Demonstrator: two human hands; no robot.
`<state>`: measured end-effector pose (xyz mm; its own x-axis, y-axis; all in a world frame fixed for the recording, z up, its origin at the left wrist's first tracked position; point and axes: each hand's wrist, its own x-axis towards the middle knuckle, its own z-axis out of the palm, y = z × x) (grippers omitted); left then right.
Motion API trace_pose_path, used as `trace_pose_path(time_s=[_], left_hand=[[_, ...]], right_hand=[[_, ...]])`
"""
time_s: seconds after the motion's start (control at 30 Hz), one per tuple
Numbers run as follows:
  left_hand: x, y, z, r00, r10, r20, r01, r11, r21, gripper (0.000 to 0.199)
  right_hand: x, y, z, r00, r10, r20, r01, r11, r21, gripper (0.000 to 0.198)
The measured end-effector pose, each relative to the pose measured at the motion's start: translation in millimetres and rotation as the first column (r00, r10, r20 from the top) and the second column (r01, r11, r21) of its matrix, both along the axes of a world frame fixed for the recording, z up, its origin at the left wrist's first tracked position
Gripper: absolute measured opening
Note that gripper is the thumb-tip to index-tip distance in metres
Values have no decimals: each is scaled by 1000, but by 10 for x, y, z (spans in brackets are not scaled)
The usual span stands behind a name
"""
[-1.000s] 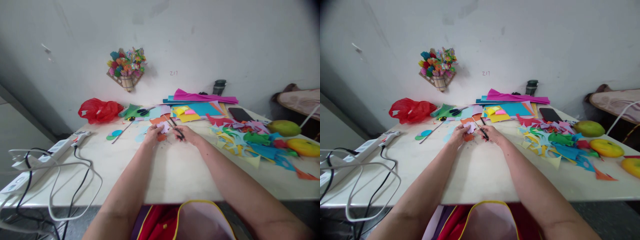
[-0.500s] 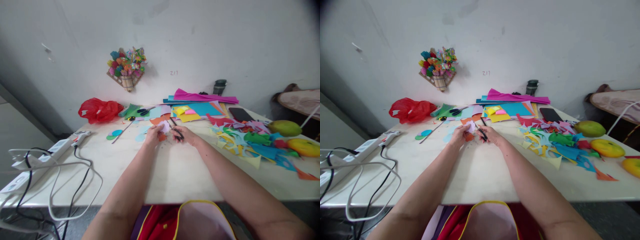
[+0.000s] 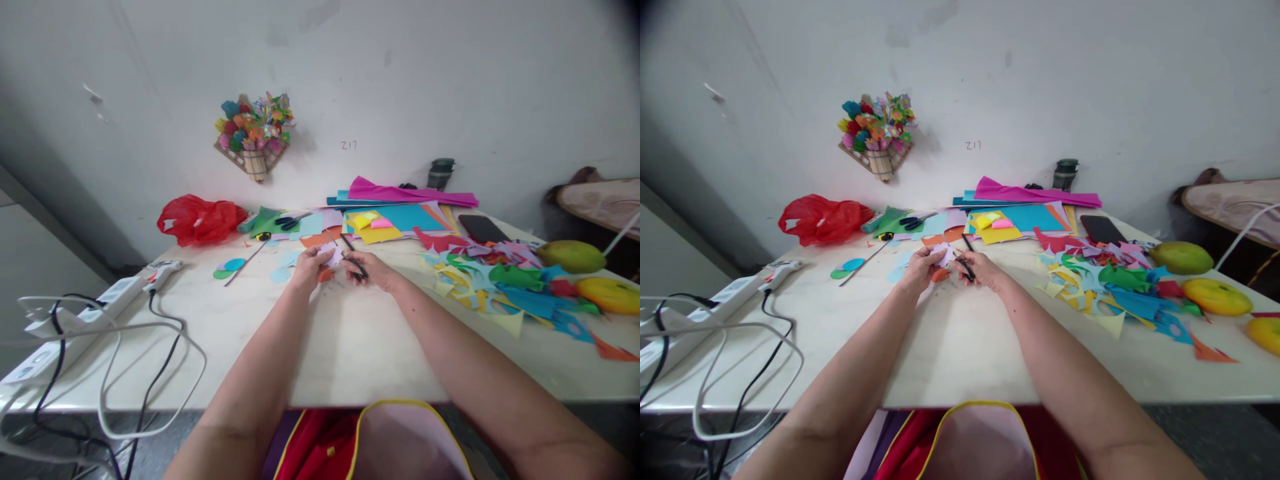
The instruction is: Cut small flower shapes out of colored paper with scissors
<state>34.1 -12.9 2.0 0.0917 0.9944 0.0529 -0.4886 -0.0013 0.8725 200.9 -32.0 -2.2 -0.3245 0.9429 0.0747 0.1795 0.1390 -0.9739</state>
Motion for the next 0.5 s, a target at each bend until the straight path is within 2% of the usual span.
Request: trace_pose_path(time_s=[0.13,0.5], left_hand=[[-2,-1,-13,997,-30,-65,32,999,36,38],[-11,28,-51,998,23,-57,-21,999,36,36]], right_hand=[[2,0,-2,1000,6,-1,-6,1000,7,27],[4,-40,61,1000,4,1,-4,1000,-15,22]])
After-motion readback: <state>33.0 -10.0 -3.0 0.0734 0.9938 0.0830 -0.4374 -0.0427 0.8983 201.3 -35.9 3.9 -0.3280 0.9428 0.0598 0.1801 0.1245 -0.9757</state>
